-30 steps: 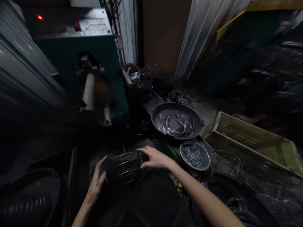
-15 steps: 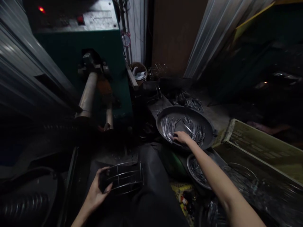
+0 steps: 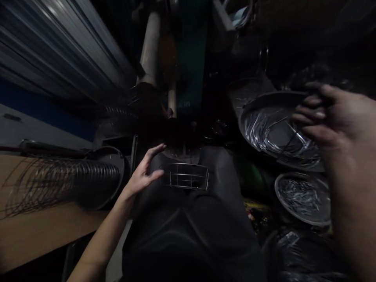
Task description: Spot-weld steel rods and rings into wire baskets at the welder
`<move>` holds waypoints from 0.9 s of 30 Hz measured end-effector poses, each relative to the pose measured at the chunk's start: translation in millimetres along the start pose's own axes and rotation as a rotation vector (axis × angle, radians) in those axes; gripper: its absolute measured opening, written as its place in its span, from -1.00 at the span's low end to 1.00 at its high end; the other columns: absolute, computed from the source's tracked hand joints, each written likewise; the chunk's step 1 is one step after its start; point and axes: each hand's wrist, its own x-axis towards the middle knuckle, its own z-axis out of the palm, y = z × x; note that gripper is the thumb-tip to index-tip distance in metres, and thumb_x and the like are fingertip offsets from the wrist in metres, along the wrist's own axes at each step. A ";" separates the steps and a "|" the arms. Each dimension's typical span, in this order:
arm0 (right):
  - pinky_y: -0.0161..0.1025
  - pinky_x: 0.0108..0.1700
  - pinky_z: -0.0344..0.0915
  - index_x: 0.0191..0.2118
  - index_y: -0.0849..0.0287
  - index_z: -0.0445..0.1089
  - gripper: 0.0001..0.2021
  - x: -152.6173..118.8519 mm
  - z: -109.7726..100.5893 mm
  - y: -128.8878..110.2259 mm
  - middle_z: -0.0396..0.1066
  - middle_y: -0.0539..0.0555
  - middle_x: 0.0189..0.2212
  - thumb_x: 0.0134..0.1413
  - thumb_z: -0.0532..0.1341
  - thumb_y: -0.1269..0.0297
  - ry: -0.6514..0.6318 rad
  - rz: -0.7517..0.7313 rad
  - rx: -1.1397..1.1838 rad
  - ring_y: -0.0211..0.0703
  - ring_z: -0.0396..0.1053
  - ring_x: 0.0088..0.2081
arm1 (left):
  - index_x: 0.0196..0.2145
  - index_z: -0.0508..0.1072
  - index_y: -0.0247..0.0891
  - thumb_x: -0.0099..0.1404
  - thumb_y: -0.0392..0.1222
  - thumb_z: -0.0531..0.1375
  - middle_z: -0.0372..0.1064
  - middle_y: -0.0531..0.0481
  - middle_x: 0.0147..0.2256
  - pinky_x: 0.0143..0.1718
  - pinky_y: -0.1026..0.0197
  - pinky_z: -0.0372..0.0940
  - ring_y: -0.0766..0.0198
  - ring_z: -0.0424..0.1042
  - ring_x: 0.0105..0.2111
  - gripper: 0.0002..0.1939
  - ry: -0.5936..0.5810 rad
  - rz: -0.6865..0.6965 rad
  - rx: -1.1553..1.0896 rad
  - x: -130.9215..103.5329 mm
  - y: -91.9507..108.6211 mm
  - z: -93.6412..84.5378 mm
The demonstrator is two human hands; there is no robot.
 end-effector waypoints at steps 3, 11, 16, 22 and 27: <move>-0.19 -0.55 -0.19 -0.65 0.08 -0.01 -0.62 -30.1 17.7 -80.5 0.29 0.07 -0.41 0.09 0.10 0.13 -0.183 0.160 0.448 -0.47 -0.11 -0.63 | 0.17 0.17 -0.20 0.24 -0.02 0.15 0.14 -0.16 0.15 0.20 -0.04 -0.01 0.04 0.10 0.18 -0.43 -0.119 0.176 -0.100 24.4 44.3 36.0; -0.28 -0.35 0.20 -0.45 0.14 0.29 -0.63 -85.9 108.2 -136.0 0.33 0.04 -0.41 0.17 0.02 -0.04 -0.311 0.060 0.488 -0.23 0.30 -0.34 | -0.22 0.36 -0.30 0.37 -0.03 -0.03 0.26 0.12 -0.58 -0.48 0.38 0.21 0.46 0.23 -0.63 -0.70 -0.033 -0.012 -0.529 59.6 56.8 63.2; -0.22 -0.27 0.26 -0.44 0.14 0.40 -0.66 -137.6 143.0 -89.6 0.40 0.06 -0.44 0.04 0.14 -0.05 -0.565 0.009 0.168 -0.09 0.35 -0.31 | -0.33 0.27 -0.33 0.37 -0.15 -0.03 0.37 0.05 -0.59 -0.35 0.30 0.29 0.38 0.38 -0.57 -0.79 0.126 -0.203 -0.687 86.7 16.1 46.1; -0.34 -0.53 0.22 -0.32 0.21 0.36 -0.68 -145.4 179.1 -93.8 0.36 0.00 -0.57 -0.12 0.30 0.06 -0.660 0.238 0.387 -0.27 0.29 -0.57 | -0.06 0.28 -0.29 0.34 -0.05 0.03 0.45 -0.14 -0.19 -0.03 0.11 0.25 0.20 0.44 -0.12 -0.68 0.079 -0.166 -0.556 58.6 -14.8 22.7; -0.40 -0.63 0.19 -0.35 0.22 0.27 -0.76 -124.7 196.9 -99.6 0.33 -0.04 -0.66 -0.13 0.33 0.28 -0.736 0.352 0.432 -0.33 0.25 -0.67 | 0.18 0.08 -0.21 -0.13 -0.05 0.40 0.15 -0.22 0.13 0.18 -0.09 -0.01 -0.06 0.14 0.15 -0.04 -0.005 -0.017 -0.016 -24.7 -53.3 6.0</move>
